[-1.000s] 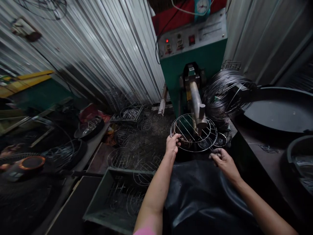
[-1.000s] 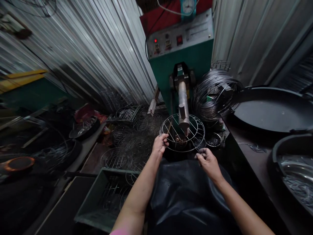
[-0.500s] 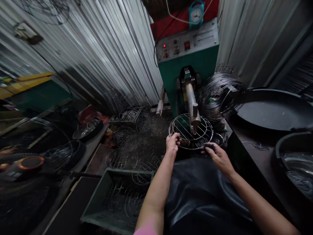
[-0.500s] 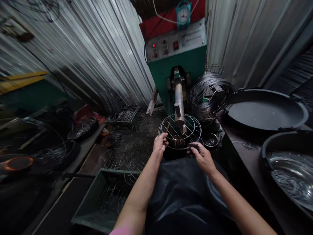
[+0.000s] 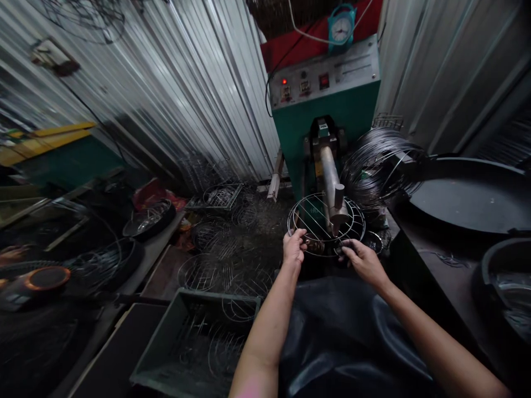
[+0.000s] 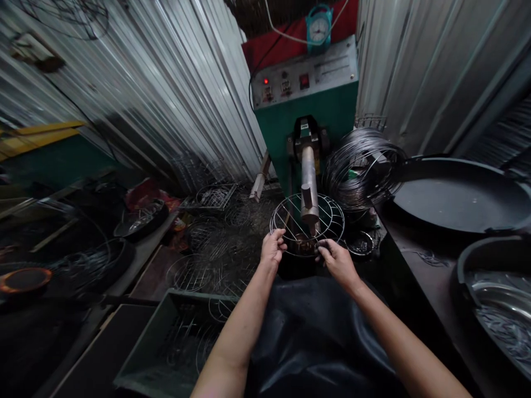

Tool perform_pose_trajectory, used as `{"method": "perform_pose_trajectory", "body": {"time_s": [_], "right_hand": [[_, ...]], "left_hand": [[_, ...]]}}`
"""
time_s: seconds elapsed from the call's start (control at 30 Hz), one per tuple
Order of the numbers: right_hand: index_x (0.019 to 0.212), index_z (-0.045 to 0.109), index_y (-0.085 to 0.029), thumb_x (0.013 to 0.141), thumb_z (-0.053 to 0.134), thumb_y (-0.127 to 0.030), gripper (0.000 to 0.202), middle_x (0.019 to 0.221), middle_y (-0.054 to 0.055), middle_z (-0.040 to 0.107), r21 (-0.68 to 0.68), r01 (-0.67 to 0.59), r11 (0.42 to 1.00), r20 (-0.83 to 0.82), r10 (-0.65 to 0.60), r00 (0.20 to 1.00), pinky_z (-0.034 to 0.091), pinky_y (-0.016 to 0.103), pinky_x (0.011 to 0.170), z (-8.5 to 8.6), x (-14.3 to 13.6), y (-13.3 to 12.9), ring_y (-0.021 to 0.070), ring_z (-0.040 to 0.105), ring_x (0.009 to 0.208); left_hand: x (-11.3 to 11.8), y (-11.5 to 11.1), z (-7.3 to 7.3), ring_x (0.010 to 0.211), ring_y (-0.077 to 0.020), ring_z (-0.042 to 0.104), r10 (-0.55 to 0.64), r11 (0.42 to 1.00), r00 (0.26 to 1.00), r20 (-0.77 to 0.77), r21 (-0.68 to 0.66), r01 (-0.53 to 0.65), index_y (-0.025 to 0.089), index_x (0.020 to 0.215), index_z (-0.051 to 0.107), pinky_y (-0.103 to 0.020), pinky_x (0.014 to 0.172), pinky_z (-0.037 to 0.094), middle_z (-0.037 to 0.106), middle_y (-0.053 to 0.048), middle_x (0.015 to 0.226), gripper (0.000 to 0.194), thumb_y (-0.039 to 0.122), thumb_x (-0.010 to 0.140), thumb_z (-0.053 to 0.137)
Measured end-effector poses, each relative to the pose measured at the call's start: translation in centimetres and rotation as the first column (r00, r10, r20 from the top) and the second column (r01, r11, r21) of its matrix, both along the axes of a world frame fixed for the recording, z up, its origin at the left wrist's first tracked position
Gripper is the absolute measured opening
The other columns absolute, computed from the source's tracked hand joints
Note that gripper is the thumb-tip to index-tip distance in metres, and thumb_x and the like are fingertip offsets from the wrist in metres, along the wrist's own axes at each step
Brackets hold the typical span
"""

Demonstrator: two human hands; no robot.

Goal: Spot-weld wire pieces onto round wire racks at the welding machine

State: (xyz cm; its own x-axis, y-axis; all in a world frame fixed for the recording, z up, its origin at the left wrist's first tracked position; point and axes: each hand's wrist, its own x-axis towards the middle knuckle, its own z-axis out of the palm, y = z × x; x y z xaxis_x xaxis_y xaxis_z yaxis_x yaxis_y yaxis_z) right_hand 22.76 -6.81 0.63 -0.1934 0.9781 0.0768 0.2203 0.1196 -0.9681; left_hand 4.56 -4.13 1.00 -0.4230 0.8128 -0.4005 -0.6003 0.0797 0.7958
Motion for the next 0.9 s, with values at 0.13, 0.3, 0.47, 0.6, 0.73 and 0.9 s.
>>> {"method": "perform_pose_trajectory", "body": {"time_s": [0.13, 0.3, 0.47, 0.6, 0.73, 0.9], "right_hand": [[0.083, 0.056, -0.022, 0.078, 0.047, -0.039, 0.019, 0.059, 0.001, 0.061, 0.112, 0.006, 0.994, 0.178, -0.027, 0.984, 0.044, 0.028, 0.053, 0.5, -0.1, 0.4, 0.0170, 0.058, 0.055], [0.086, 0.055, -0.021, 0.079, 0.044, -0.038, 0.022, 0.062, 0.002, 0.063, 0.121, 0.090, 0.989, 0.146, -0.107, 0.983, 0.044, 0.029, 0.055, 0.0, -0.4, -0.4, 0.0175, 0.057, 0.053], [0.087, 0.055, -0.020, 0.078, 0.047, -0.041, 0.024, 0.063, 0.003, 0.064, 0.076, 0.121, 0.990, 0.095, -0.128, 0.987, 0.045, 0.030, 0.054, -1.0, -0.5, -1.1, 0.0189, 0.059, 0.054], [0.087, 0.055, -0.021, 0.078, 0.048, -0.041, 0.023, 0.065, 0.003, 0.065, 0.059, 0.109, 0.992, 0.054, -0.112, 0.992, 0.047, 0.030, 0.058, -1.0, -0.5, -1.0, 0.0201, 0.062, 0.060], [0.086, 0.054, -0.021, 0.078, 0.048, -0.041, 0.022, 0.068, 0.003, 0.066, 0.084, 0.112, 0.990, 0.056, -0.117, 0.992, 0.048, 0.031, 0.065, -0.9, -0.5, -0.8, 0.0202, 0.064, 0.065], [0.085, 0.055, -0.021, 0.079, 0.048, -0.041, 0.022, 0.068, 0.004, 0.067, 0.105, 0.116, 0.988, 0.088, -0.125, 0.988, 0.048, 0.031, 0.066, -1.2, -0.6, -0.4, 0.0207, 0.064, 0.067]], "left_hand": [[-0.3, 0.1, -0.1, 0.038, 0.0010, 0.029, -0.026, 1.000, 0.999, -0.020, -0.008, 0.025, 0.016, 0.070, 0.043, -0.014, 0.036, 0.017, 0.042, 0.009, 0.053, 0.038, 0.019, 0.047, 0.074], [-0.1, -0.2, -0.3, 0.037, 0.0005, 0.030, 0.003, 1.000, 1.000, -0.021, -0.014, -0.003, 0.017, 0.073, 0.042, -0.014, 0.036, 0.018, 0.039, 0.011, 0.052, 0.042, 0.019, 0.046, 0.074], [0.1, -0.6, -0.6, 0.037, -0.0005, 0.032, 0.000, 0.999, 1.000, -0.015, -0.034, 0.000, 0.018, 0.074, 0.043, -0.014, 0.036, 0.018, 0.038, 0.011, 0.050, 0.043, 0.018, 0.044, 0.074], [0.0, -0.4, -0.9, 0.038, 0.0004, 0.030, 0.008, 1.000, 1.000, -0.013, -0.022, -0.008, 0.017, 0.073, 0.043, -0.014, 0.036, 0.018, 0.040, 0.011, 0.052, 0.042, 0.018, 0.044, 0.073], [-0.1, 0.0, -1.2, 0.039, 0.0005, 0.030, 0.012, 1.000, 1.000, -0.015, -0.017, -0.012, 0.017, 0.074, 0.044, -0.014, 0.036, 0.017, 0.043, 0.009, 0.054, 0.042, 0.019, 0.044, 0.073], [0.0, 0.0, -1.2, 0.039, 0.0005, 0.030, 0.028, 1.000, 1.000, 0.006, -0.006, -0.028, 0.018, 0.073, 0.043, -0.014, 0.037, 0.018, 0.041, 0.010, 0.054, 0.045, 0.019, 0.043, 0.076]]}}
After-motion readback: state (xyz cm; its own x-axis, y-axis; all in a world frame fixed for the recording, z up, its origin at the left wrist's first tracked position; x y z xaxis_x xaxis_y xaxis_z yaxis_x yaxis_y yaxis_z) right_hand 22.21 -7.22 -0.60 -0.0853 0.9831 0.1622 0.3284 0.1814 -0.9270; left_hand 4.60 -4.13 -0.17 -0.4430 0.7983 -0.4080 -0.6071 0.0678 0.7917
